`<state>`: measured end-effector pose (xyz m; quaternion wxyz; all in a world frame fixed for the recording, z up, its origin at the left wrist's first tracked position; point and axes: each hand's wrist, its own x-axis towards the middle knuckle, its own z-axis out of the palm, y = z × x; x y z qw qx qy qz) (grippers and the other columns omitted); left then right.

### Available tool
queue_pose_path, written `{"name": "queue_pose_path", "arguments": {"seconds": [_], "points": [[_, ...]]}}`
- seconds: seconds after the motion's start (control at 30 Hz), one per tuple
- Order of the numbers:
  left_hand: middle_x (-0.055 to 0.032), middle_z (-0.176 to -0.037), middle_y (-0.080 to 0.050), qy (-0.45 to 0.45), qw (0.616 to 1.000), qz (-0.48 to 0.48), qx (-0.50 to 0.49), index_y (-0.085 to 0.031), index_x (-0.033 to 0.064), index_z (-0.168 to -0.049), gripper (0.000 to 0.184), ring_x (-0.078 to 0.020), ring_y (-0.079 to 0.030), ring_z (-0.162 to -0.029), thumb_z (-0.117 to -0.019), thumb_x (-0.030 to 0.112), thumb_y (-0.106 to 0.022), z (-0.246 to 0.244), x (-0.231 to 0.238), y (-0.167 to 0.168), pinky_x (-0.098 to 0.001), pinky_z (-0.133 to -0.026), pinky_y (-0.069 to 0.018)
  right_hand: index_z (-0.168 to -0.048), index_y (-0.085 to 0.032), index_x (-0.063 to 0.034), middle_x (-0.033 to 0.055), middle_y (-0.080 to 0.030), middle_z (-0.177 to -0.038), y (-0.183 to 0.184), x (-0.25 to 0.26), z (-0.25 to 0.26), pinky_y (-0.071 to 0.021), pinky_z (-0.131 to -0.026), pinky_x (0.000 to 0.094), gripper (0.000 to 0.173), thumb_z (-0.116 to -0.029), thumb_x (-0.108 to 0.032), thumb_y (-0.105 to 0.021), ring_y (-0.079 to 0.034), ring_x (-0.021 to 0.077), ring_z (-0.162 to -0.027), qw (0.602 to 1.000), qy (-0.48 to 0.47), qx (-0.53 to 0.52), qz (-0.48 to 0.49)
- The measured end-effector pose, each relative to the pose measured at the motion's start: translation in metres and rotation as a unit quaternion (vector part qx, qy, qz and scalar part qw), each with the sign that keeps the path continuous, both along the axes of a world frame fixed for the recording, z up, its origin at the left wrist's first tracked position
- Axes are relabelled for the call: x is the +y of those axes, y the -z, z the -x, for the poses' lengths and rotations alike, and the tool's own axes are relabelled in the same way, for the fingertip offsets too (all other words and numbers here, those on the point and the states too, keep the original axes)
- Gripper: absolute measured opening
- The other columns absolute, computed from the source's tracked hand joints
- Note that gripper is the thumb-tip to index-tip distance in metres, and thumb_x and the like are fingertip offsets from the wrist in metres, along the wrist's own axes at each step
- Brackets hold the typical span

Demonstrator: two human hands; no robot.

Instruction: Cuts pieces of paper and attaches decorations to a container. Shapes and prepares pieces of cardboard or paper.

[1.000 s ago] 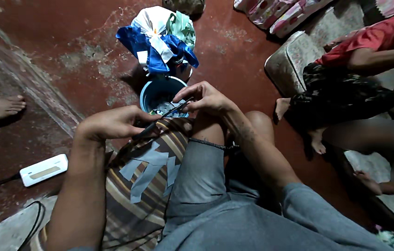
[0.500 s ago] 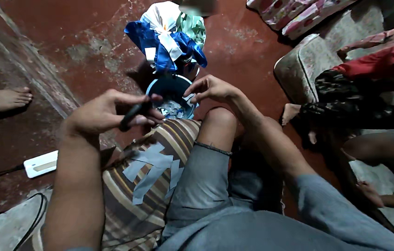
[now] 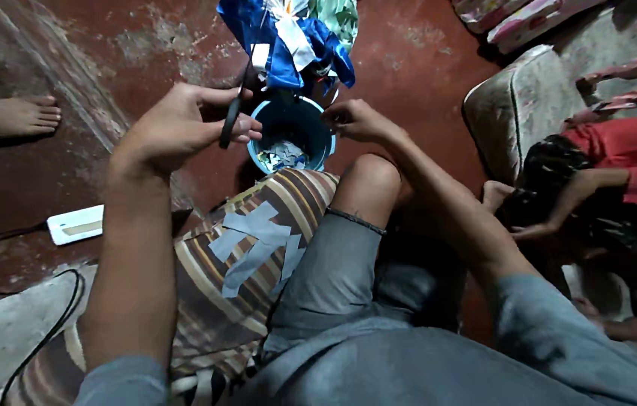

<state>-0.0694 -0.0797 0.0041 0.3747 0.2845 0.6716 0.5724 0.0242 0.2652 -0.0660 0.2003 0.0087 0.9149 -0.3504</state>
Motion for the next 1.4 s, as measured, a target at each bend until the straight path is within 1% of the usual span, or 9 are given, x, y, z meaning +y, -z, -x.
{"name": "queue_pose_path", "arguments": {"seconds": [0.07, 0.17, 0.33, 0.5, 0.7, 0.83, 0.93, 1.03, 1.4], "points": [[-0.007, -0.11, -0.075, -0.008, 1.0, 0.006, -0.014, -0.053, 0.0026, -0.142, 0.046, -0.0175, -0.074, -0.1, -0.0965, 0.003, -0.062, -0.003, 0.003, -0.002, -0.0305, -0.089, -0.0614, -0.115, -0.071, -0.0005, 0.0098, -0.071, -0.094, -0.048, -0.031, -0.024, -0.059, -0.071, 0.0345, 0.023, -0.1023, -0.014, -0.057, -0.067, 0.014, -0.074, 0.993, -0.012, 0.097, 0.058], [-0.0077, -0.111, -0.074, -0.003, 1.0, -0.004, -0.021, -0.053, 0.0003, -0.142, 0.046, -0.0173, -0.074, -0.099, -0.0964, 0.001, -0.062, -0.006, 0.008, 0.0, -0.0296, -0.089, -0.0613, -0.101, -0.074, 0.0, 0.0076, -0.07, -0.092, -0.085, -0.098, -0.063, -0.0571, -0.073, 0.0292, 0.02, -0.0999, -0.016, -0.061, -0.066, 0.0106, -0.08, 0.972, -0.092, 0.184, 0.114], [-0.0076, -0.109, -0.075, -0.003, 1.0, 0.007, -0.014, -0.054, 0.0015, -0.139, 0.044, -0.0168, -0.074, -0.098, -0.0957, -0.002, -0.062, -0.007, 0.01, -0.003, -0.0298, -0.09, -0.0608, -0.106, -0.074, -0.0045, 0.0127, -0.066, -0.105, -0.055, -0.184, -0.081, -0.0525, -0.094, 0.0406, 0.028, -0.1004, -0.029, -0.063, -0.062, 0.0276, -0.106, 0.971, -0.162, 0.178, 0.008], [-0.0063, -0.106, -0.074, -0.021, 0.999, 0.028, 0.0, -0.056, 0.0014, -0.138, 0.045, -0.0141, -0.074, -0.094, -0.0945, 0.0, -0.066, -0.006, 0.008, -0.005, -0.028, -0.086, -0.061, -0.101, -0.074, -0.0034, 0.0155, -0.066, -0.105, -0.04, -0.214, -0.066, -0.0526, -0.092, 0.045, 0.021, -0.0905, -0.021, -0.074, -0.061, 0.0329, -0.108, 0.967, -0.206, 0.143, -0.034], [-0.0065, -0.107, -0.074, -0.021, 0.999, 0.029, -0.003, -0.054, 0.0009, -0.14, 0.048, -0.0145, -0.074, -0.095, -0.0942, -0.001, -0.067, -0.004, 0.007, -0.003, -0.0288, -0.088, -0.061, -0.099, -0.073, -0.0013, 0.0133, -0.069, -0.095, -0.04, -0.201, -0.052, -0.0553, -0.085, 0.0472, 0.016, -0.0853, -0.009, -0.077, -0.067, 0.0275, -0.092, 0.981, -0.159, 0.074, 0.077], [-0.0075, -0.108, -0.074, -0.019, 0.999, 0.033, 0.001, -0.053, 0.0013, -0.142, 0.05, -0.0144, -0.074, -0.095, -0.0939, 0.001, -0.067, -0.003, 0.008, -0.002, -0.0268, -0.087, -0.0605, -0.119, -0.064, 0.0014, 0.0112, -0.071, -0.087, -0.051, -0.189, -0.05, -0.0585, -0.075, 0.0433, 0.036, -0.0864, -0.005, -0.078, -0.069, 0.0219, -0.077, 0.977, -0.13, 0.058, 0.16], [-0.006, -0.106, -0.075, -0.012, 1.0, 0.022, 0.003, -0.055, 0.0016, -0.14, 0.047, -0.0126, -0.074, -0.093, -0.0947, 0.0, -0.065, -0.004, 0.008, -0.002, -0.0256, -0.086, -0.0608, -0.12, -0.064, 0.0051, 0.0109, -0.07, -0.091, -0.058, -0.17, -0.048, -0.0578, -0.07, 0.0305, 0.036, -0.0873, -0.001, -0.075, -0.066, 0.0132, -0.074, 0.945, -0.097, 0.073, 0.304], [-0.003, -0.105, -0.075, -0.014, 1.0, 0.024, 0.014, -0.055, 0.002, -0.14, 0.048, -0.0086, -0.073, -0.089, -0.0938, 0.003, -0.068, -0.005, 0.008, -0.001, -0.0228, -0.082, -0.0603, -0.122, -0.059, 0.006, 0.0134, -0.066, -0.106, -0.072, -0.137, -0.05, -0.0615, -0.075, 0.031, 0.035, -0.0889, 0.005, -0.071, -0.068, 0.0148, -0.086, 0.908, -0.03, 0.078, 0.41], [-0.0076, -0.108, -0.075, 0.011, 0.998, 0.057, 0.002, -0.056, 0.0033, -0.141, 0.048, -0.0146, -0.074, -0.094, -0.0948, 0.0, -0.066, -0.008, 0.015, 0.0, -0.0274, -0.085, -0.0611, -0.124, -0.05, -0.0076, 0.0078, -0.062, -0.111, -0.044, -0.042, -0.051, -0.061, -0.072, 0.0331, 0.048, -0.0838, 0.005, -0.074, -0.067, 0.0144, -0.082, 0.871, 0.176, 0.194, 0.415]]}}
